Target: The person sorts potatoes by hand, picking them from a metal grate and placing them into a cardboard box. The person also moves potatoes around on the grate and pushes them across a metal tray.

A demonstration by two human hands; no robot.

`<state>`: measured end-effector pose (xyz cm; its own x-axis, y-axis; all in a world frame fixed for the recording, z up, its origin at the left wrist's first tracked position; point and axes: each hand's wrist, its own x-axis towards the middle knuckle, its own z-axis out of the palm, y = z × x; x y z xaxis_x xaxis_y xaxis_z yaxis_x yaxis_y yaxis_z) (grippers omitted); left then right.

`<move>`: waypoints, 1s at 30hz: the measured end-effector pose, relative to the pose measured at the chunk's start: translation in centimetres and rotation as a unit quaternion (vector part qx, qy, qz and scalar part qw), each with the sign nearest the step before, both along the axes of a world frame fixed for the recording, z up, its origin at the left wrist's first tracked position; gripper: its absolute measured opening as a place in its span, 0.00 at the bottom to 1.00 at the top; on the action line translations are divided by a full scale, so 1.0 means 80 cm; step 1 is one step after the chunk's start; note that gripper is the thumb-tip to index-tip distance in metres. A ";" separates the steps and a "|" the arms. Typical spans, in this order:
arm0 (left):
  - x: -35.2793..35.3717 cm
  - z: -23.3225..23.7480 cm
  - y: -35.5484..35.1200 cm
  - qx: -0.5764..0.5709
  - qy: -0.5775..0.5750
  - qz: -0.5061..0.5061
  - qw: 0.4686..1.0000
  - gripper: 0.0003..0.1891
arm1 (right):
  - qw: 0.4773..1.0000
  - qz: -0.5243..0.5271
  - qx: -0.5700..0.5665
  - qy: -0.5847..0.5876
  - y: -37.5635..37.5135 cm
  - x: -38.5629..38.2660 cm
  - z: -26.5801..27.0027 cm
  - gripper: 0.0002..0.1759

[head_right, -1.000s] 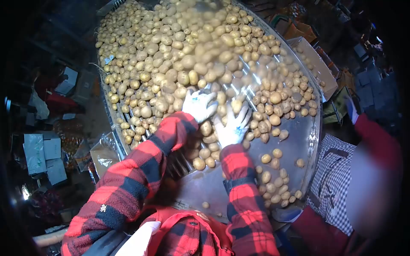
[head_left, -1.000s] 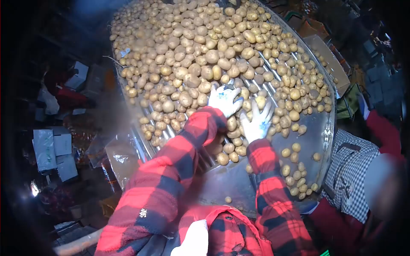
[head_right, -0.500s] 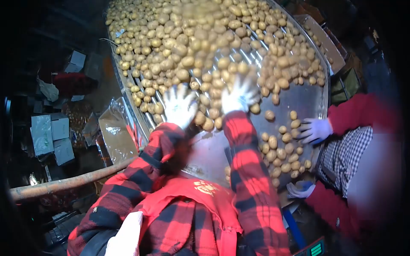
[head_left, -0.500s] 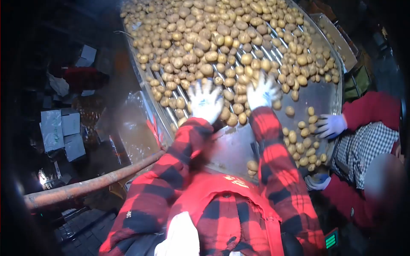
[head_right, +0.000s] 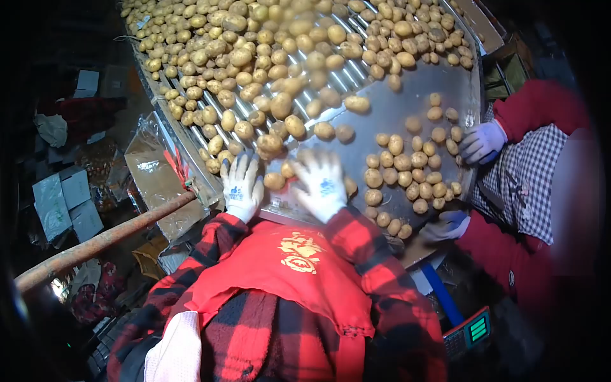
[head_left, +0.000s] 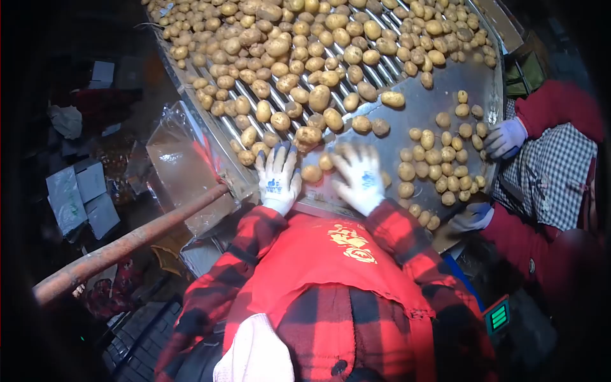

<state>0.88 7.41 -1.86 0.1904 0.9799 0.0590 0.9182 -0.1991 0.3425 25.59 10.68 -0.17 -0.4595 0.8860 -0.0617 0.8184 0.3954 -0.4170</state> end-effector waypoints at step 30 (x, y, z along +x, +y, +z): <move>0.012 0.035 -0.004 -0.384 -0.848 0.302 0.204 0.22 | 0.966 -0.188 -0.064 0.164 0.158 -0.123 -0.007 0.35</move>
